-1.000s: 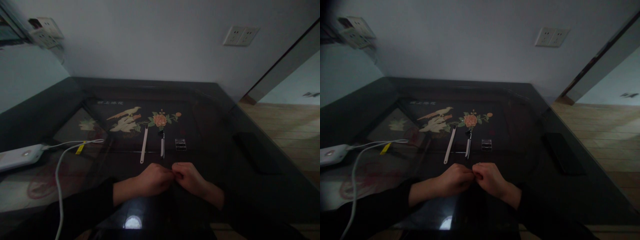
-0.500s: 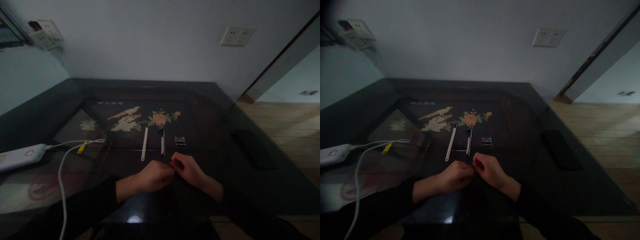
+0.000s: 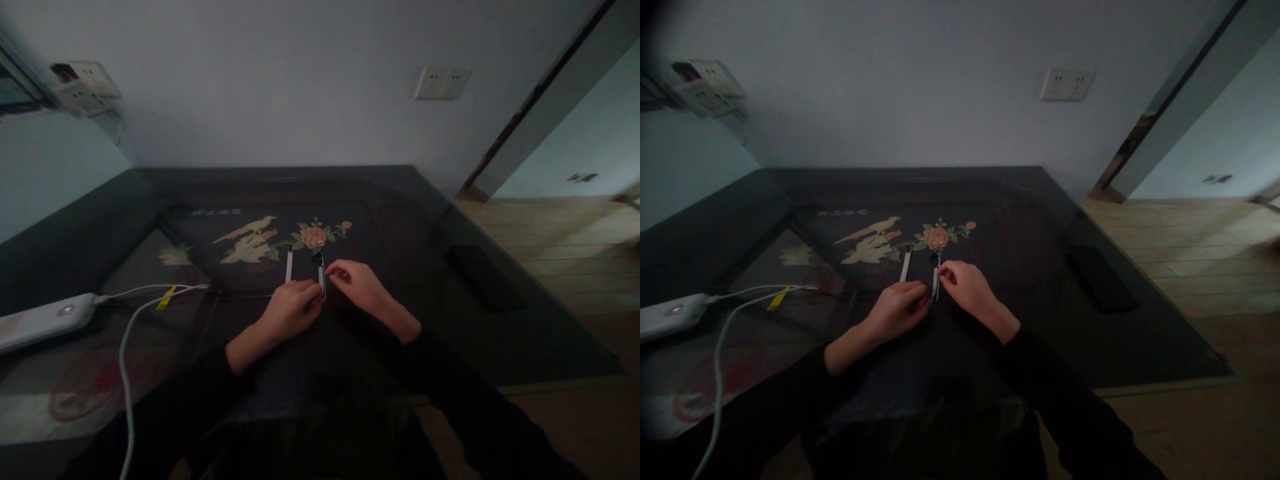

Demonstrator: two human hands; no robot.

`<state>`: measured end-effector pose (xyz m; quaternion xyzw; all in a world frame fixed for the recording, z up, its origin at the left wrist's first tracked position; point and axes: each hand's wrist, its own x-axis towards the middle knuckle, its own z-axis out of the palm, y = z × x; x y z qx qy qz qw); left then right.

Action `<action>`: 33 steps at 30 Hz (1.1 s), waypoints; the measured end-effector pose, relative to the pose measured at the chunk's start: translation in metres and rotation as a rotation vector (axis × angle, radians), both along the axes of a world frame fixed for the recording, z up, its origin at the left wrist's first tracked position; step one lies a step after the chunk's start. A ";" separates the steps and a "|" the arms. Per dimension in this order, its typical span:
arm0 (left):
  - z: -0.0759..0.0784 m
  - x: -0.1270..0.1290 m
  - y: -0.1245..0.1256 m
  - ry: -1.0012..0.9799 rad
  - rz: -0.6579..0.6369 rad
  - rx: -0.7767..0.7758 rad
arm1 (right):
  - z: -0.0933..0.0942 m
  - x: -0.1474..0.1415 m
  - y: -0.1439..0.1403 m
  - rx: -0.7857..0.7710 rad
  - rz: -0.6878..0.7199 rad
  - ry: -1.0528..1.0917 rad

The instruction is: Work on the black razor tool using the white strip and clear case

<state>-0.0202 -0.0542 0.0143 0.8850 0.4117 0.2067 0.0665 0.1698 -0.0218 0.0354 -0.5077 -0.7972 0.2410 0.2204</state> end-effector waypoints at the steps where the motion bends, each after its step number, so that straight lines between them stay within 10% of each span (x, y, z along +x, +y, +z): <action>1: 0.001 -0.003 0.003 0.009 0.024 0.004 | 0.002 -0.004 0.004 0.004 -0.020 -0.085; 9: -0.008 -0.006 0.007 0.067 -0.005 -0.015 | -0.001 -0.038 0.022 0.181 -0.175 -0.573; 23: -0.008 0.000 0.004 0.021 -0.048 -0.046 | -0.010 -0.059 0.024 0.077 -0.227 -0.532; 33: 0.010 0.002 0.021 -0.969 0.286 -0.616 | 0.024 -0.006 0.010 0.174 -0.258 -0.077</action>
